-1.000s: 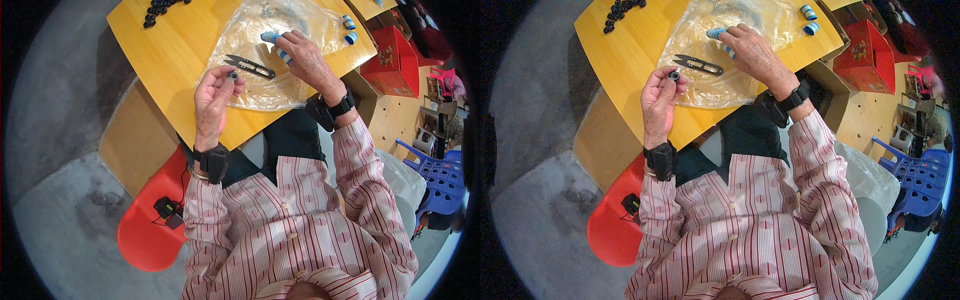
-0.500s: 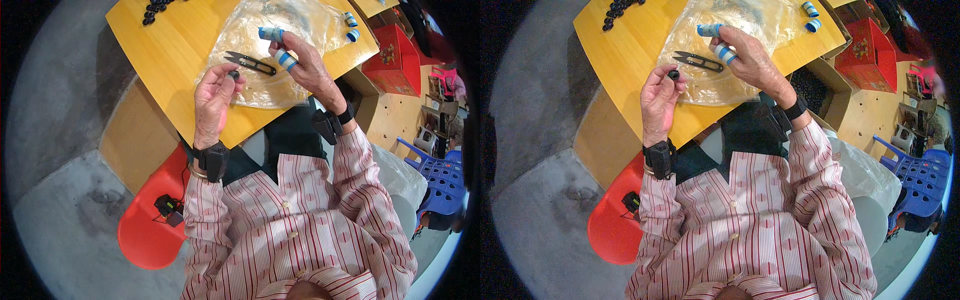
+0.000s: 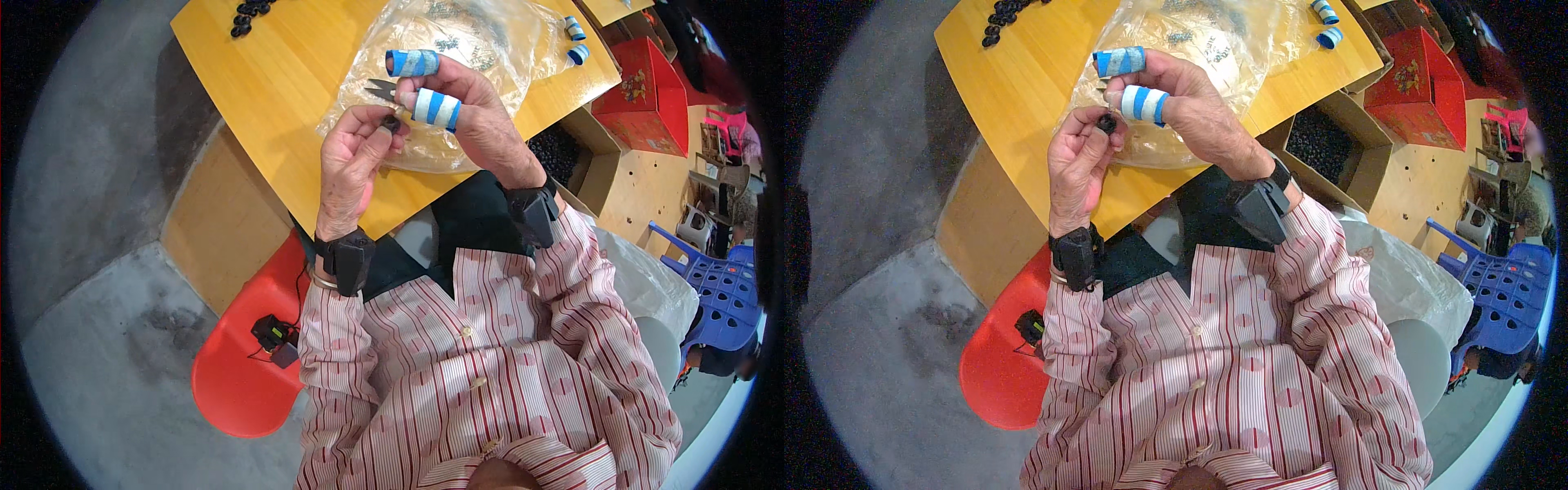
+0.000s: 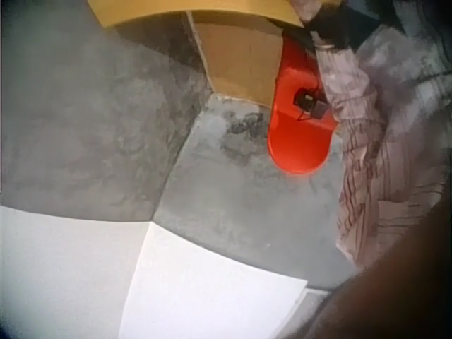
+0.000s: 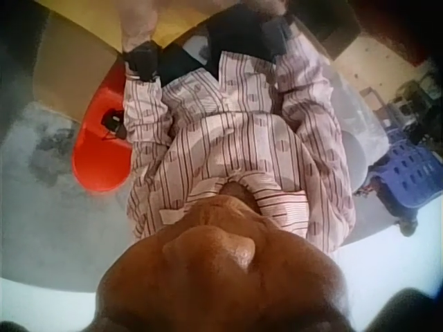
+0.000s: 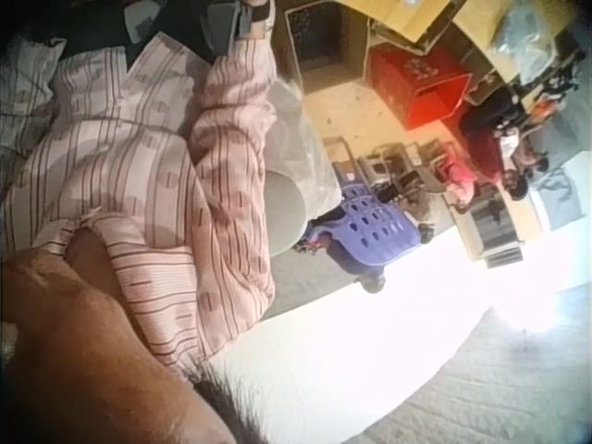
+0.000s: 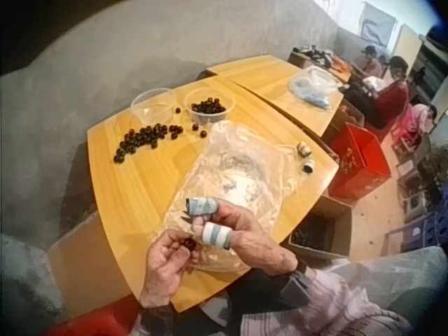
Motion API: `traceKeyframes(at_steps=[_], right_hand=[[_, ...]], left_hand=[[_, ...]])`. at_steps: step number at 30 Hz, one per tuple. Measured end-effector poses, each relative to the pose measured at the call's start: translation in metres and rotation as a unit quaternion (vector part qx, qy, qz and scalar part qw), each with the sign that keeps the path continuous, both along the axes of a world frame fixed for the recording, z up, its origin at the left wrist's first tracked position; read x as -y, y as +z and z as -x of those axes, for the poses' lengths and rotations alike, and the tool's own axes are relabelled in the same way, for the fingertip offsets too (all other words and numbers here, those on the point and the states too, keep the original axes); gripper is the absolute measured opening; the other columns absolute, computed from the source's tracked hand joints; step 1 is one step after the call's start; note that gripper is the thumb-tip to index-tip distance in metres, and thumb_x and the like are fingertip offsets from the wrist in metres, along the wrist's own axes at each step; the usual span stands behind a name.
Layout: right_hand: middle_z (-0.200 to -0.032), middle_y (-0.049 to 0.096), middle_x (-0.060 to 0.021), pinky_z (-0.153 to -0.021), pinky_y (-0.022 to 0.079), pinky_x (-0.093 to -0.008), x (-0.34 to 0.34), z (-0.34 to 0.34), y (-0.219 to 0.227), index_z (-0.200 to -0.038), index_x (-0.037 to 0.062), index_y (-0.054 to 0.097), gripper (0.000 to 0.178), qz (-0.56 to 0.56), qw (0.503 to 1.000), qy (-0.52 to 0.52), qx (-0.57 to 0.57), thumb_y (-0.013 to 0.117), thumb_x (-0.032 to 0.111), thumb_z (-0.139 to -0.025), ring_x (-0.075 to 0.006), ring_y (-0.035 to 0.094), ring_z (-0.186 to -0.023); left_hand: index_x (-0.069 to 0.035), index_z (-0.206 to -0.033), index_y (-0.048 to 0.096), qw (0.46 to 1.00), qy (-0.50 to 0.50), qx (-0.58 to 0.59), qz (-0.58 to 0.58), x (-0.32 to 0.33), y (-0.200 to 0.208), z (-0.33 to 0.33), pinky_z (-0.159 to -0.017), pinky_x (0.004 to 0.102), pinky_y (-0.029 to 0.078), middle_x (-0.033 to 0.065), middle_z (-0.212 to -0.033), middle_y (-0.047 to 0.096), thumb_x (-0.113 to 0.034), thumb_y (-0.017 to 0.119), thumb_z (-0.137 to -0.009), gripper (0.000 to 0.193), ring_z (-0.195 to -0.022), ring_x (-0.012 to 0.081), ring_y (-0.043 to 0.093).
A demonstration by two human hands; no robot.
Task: The person assembles small black rubber components by hand, repeatedly picking pieces up from the table and pressing them together.
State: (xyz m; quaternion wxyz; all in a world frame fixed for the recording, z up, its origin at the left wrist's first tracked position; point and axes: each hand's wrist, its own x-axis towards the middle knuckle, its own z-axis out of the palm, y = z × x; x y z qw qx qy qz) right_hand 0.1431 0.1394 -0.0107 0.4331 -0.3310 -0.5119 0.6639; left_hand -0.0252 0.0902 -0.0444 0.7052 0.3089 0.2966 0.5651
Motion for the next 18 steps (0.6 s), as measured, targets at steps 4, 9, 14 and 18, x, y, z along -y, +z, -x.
traceKeyframes(at_steps=[4,9,14,18], right_hand=[[-0.092,0.062,0.0010,-0.081,0.047,-0.0247,0.0020,0.0017,0.0041,-0.117,0.0056,0.058,0.033,0.043,0.998,0.040,-0.030,0.066,0.019,-0.087,-0.0084,0.057,-0.087],[-0.094,0.060,0.0019,-0.084,0.044,-0.0246,0.0042,0.0034,0.0047,-0.118,0.0042,0.058,0.032,0.019,0.999,0.050,-0.010,0.061,0.008,-0.086,-0.0080,0.055,-0.088],[-0.096,0.062,0.0010,-0.087,0.045,-0.0255,0.0024,0.0002,0.0045,-0.118,0.0057,0.059,0.033,0.003,0.998,0.068,0.014,0.064,0.013,-0.086,-0.0094,0.057,-0.091],[-0.098,0.064,-0.0013,-0.090,0.046,-0.0276,0.0026,-0.0031,0.0104,-0.117,0.0073,0.060,0.033,0.035,0.998,0.045,0.026,0.066,0.015,-0.086,-0.0106,0.059,-0.094]], left_hand=[[0.001,-0.111,0.053,1.000,0.008,-0.004,0.004,0.0024,0.0024,-0.0043,-0.081,0.0243,0.047,0.0091,-0.101,0.062,-0.004,0.057,-0.089,0.022,-0.087,0.0128,0.060],[0.001,-0.110,0.053,1.000,0.002,-0.007,0.002,0.0023,0.0007,-0.0006,-0.081,0.0251,0.047,0.0087,-0.102,0.062,-0.004,0.058,-0.089,0.022,-0.089,0.0132,0.059],[0.001,-0.110,0.052,1.000,-0.006,0.007,-0.007,0.0015,0.0006,-0.0012,-0.081,0.0250,0.046,0.0083,-0.105,0.062,-0.004,0.057,-0.089,0.022,-0.091,0.0135,0.059],[0.001,-0.112,0.052,1.000,0.012,-0.001,0.002,0.0006,0.0038,-0.0047,-0.082,0.0251,0.046,0.0079,-0.109,0.061,-0.004,0.057,-0.090,0.023,-0.089,0.0124,0.058]])
